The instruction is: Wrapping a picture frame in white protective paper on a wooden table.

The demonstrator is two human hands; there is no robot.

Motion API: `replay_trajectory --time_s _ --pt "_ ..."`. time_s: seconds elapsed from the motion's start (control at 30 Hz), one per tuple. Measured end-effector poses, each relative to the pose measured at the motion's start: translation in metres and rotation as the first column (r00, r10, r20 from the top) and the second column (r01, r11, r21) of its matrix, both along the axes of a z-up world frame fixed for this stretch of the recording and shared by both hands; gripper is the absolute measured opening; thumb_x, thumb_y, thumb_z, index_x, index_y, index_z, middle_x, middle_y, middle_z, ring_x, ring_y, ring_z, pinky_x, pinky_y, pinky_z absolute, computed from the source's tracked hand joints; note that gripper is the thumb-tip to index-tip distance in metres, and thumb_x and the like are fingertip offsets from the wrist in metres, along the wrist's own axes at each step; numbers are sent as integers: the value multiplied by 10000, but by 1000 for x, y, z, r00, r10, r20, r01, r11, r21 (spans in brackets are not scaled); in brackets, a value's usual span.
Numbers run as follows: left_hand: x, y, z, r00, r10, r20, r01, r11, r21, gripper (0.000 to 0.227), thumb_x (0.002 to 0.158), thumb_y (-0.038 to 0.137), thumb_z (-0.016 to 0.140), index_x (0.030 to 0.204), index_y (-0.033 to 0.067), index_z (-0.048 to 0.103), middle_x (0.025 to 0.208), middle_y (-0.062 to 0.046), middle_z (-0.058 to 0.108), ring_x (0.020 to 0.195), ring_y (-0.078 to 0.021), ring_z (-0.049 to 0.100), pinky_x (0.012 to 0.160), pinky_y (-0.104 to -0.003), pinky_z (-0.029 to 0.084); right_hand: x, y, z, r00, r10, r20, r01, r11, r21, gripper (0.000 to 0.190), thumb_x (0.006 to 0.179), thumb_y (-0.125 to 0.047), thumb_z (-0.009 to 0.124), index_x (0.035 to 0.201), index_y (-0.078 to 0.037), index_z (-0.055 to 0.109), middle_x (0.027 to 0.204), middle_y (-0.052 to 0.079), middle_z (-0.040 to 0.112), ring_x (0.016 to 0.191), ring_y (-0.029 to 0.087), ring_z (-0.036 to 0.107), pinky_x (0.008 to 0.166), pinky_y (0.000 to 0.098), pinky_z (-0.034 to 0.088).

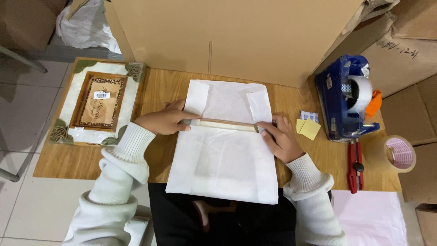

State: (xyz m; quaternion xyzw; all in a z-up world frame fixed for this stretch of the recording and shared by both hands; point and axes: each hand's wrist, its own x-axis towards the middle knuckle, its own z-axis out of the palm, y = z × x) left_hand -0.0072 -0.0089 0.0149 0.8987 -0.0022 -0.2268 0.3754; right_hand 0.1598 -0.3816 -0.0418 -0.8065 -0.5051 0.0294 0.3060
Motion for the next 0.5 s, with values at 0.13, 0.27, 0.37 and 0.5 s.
replay_trajectory --time_s 0.13,0.27,0.37,0.5 --pt "-8 -5 0 999 14 41 -13 1000 -14 521 1011 135 536 1528 197 522 1409 -239 363 1440 -438 203 1221 -595 -10 -3 4 1 1000 -9 21 8 999 52 369 986 -243 632 1351 -205 668 1267 110 522 1133 301 489 977 417 397" --pt "-13 0 -31 980 22 200 -37 996 75 563 1018 170 564 1561 290 477 1276 -148 393 1317 -357 307 1183 -563 8 -5 5 8 997 -36 63 26 988 152 452 928 -215 709 1374 -159 659 1280 152 533 1136 342 506 1003 452 417" --pt "-23 -6 -33 950 46 308 -77 993 91 574 1011 178 586 1551 346 485 1337 -125 400 1305 -315 341 1164 -551 43 -1 1 1 993 -49 105 23 972 235 409 931 -174 705 1338 -143 690 1206 130 574 1083 319 534 989 434 439" --pt "-33 -14 -28 896 33 444 -118 979 165 441 1027 202 567 1450 323 604 1371 -138 463 1299 -309 414 1143 -521 112 3 -2 -3 984 -82 155 25 942 335 301 945 -110 681 1231 -163 758 1055 46 608 970 245 547 908 376 445"
